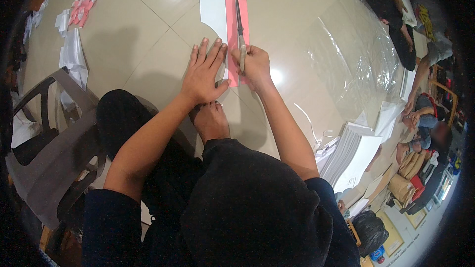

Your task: The person sits on the floor and uses scissors to cut a piece of pink and white fabric into strips. The person holds the fabric with one hand and cuts along the lines with the other hand.

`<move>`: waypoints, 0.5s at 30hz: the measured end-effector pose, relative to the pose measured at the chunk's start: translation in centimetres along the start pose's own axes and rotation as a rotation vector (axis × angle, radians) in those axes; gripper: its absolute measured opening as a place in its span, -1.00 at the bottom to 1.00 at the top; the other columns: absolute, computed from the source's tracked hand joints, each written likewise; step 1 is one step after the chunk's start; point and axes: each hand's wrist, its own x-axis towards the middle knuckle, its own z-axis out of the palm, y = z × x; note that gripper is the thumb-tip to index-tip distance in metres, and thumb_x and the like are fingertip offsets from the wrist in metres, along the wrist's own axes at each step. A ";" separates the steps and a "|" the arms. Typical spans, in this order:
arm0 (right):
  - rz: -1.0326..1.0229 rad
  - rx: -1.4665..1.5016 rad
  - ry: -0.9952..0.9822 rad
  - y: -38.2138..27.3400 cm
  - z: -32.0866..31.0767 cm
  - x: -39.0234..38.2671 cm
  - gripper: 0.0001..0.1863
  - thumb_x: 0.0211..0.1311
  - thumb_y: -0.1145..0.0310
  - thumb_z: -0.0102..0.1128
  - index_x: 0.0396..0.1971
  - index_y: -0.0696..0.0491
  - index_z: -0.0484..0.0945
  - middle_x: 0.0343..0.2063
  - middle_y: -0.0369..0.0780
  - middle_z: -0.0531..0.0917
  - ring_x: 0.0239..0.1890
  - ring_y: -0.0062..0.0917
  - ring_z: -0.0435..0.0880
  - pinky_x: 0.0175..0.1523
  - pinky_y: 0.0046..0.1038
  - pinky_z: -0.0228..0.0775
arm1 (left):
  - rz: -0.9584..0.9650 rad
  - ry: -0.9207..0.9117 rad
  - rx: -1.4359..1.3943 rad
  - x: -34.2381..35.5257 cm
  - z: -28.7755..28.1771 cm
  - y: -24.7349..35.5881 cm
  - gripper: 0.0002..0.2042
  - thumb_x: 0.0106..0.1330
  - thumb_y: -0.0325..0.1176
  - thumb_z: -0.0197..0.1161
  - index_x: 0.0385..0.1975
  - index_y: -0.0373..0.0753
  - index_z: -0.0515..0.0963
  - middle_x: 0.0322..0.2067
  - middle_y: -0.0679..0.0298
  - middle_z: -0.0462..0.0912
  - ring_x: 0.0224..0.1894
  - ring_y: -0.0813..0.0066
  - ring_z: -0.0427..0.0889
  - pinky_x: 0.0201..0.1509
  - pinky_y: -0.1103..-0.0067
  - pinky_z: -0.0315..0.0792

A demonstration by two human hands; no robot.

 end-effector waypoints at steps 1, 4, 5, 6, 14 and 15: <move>-0.007 0.008 0.002 -0.1 0.1 0.2 -0.70 0.34 0.27 0.60 -0.36 0.07 0.60 -0.57 -0.34 0.60 -0.64 -0.68 0.55 -0.52 -0.61 0.35 | 0.001 0.000 -0.001 0.0 0.0 0.0 0.03 0.28 0.11 0.36 0.74 -0.22 0.15 0.76 0.08 0.07 0.79 -0.18 -0.11 0.83 -0.09 -0.25; -0.020 0.017 -0.004 -0.3 0.2 0.8 -0.70 0.35 0.26 0.59 -0.35 0.07 0.60 -0.57 -0.34 0.60 -0.64 -0.67 0.55 -0.52 -0.60 0.35 | 0.003 0.004 -0.004 0.0 0.1 0.0 0.03 0.28 0.11 0.36 0.73 -0.24 0.16 0.76 0.08 0.08 0.79 -0.19 -0.11 0.83 -0.09 -0.25; -0.011 0.002 -0.004 -0.6 0.2 0.8 -0.72 0.36 0.29 0.57 -0.33 0.10 0.61 -0.55 -0.32 0.61 -0.61 -0.66 0.55 -0.49 -0.58 0.37 | 0.002 0.004 -0.002 0.0 0.1 -0.1 0.03 0.28 0.11 0.35 0.73 -0.24 0.16 0.76 0.08 0.08 0.79 -0.19 -0.11 0.83 -0.09 -0.25; -0.001 -0.013 -0.004 -0.9 0.1 0.9 -0.73 0.37 0.32 0.55 -0.31 0.14 0.62 -0.53 -0.31 0.63 -0.59 -0.66 0.55 -0.47 -0.56 0.40 | 0.002 0.003 0.000 0.0 0.1 -0.1 0.03 0.28 0.10 0.35 0.73 -0.24 0.16 0.76 0.08 0.08 0.79 -0.19 -0.10 0.83 -0.09 -0.25; -0.035 -0.018 0.004 -0.5 0.1 1.8 -0.70 0.34 0.27 0.61 -0.32 0.10 0.62 -0.57 -0.33 0.63 -0.64 -0.67 0.54 -0.51 -0.58 0.33 | 0.000 -0.003 -0.003 0.0 0.1 0.0 0.03 0.29 0.10 0.34 0.74 -0.24 0.15 0.76 0.07 0.07 0.79 -0.20 -0.12 0.83 -0.08 -0.25; -0.031 -0.014 -0.002 -0.5 -0.1 1.8 -0.71 0.34 0.30 0.60 -0.30 0.14 0.63 -0.55 -0.32 0.64 -0.63 -0.66 0.55 -0.50 -0.56 0.38 | 0.001 -0.001 -0.003 0.0 0.1 0.0 0.03 0.29 0.10 0.34 0.74 -0.24 0.15 0.76 0.07 0.07 0.79 -0.20 -0.12 0.83 -0.09 -0.25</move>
